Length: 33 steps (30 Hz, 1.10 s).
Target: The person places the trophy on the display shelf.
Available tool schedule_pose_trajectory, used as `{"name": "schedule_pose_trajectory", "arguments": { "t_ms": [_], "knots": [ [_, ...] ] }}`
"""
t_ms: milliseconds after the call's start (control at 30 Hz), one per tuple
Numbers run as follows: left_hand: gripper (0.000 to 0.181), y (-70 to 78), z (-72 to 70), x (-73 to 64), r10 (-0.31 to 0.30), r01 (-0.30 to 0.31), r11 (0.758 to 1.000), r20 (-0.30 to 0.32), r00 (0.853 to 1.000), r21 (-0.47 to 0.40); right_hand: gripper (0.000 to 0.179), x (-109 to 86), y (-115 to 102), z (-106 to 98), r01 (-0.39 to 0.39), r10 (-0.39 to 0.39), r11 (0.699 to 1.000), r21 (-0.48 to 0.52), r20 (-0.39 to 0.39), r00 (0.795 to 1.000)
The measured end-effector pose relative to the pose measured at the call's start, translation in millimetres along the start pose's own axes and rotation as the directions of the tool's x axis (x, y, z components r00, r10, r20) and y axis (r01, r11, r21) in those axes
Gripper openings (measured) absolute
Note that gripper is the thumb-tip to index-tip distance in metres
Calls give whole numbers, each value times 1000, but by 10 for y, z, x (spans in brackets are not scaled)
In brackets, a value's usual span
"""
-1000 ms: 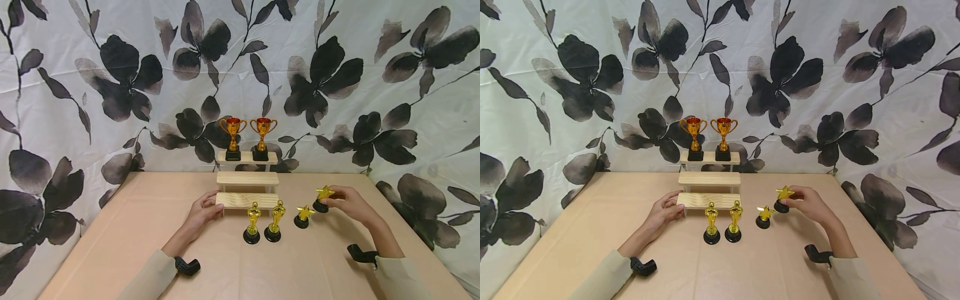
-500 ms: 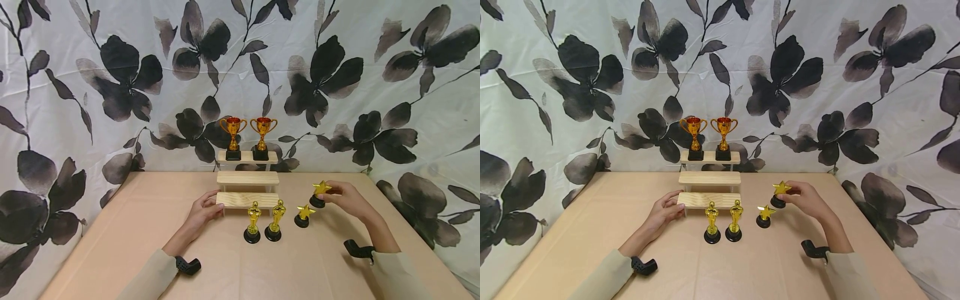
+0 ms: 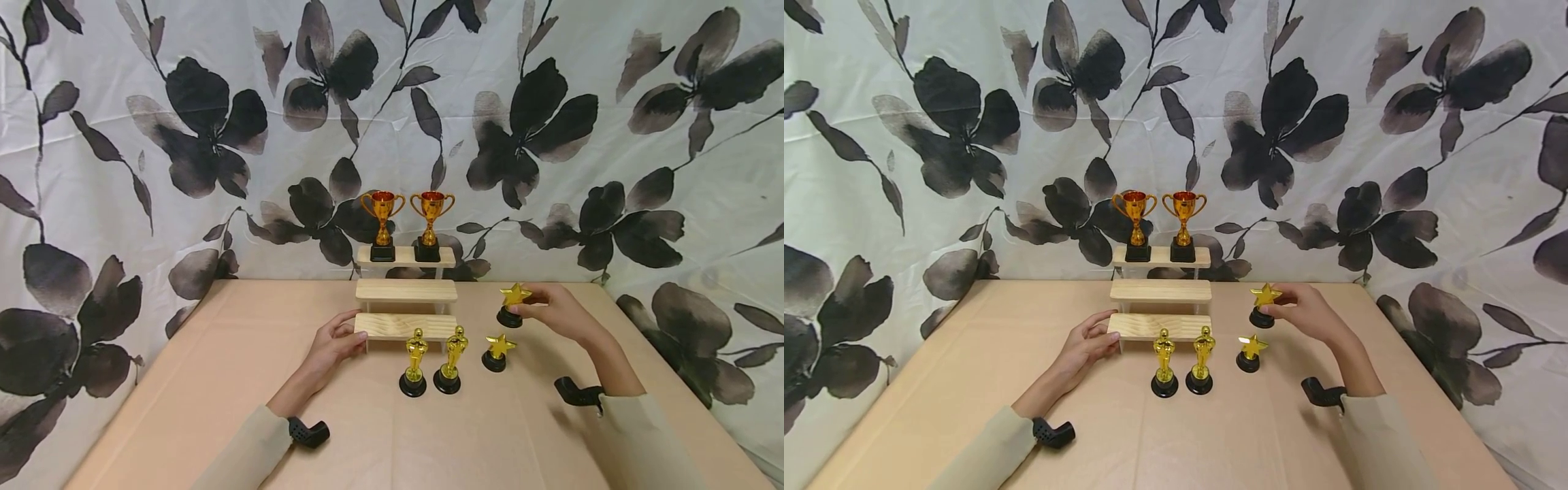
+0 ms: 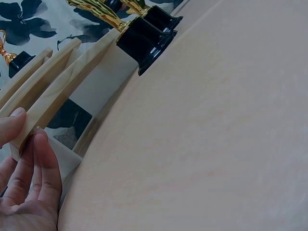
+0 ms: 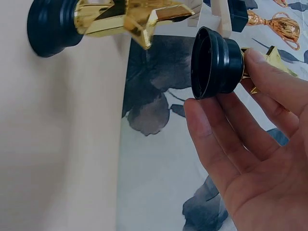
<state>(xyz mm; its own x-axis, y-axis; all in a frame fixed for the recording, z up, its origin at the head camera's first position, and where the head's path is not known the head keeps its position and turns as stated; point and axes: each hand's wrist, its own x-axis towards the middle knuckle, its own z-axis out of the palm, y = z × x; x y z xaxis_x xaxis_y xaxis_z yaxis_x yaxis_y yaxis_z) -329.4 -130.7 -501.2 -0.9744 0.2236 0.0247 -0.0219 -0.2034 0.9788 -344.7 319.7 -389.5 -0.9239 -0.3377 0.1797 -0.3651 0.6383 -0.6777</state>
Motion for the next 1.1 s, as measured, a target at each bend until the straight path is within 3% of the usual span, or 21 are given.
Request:
{"name": "schedule_pose_trajectory", "arguments": {
  "t_ms": [500, 1100],
  "knots": [
    [71, 1, 8, 19, -6, 6, 1000, -7, 1000, 2, 21, 196, -257, -40, 10, -11, 999, 33, 38, 999],
    [67, -25, -7, 12, 0, 0, 1000, -10, 1000, 10, 24, 492, -631, 12, 36, -36, 999, -10, 54, 998]
  ]
}}
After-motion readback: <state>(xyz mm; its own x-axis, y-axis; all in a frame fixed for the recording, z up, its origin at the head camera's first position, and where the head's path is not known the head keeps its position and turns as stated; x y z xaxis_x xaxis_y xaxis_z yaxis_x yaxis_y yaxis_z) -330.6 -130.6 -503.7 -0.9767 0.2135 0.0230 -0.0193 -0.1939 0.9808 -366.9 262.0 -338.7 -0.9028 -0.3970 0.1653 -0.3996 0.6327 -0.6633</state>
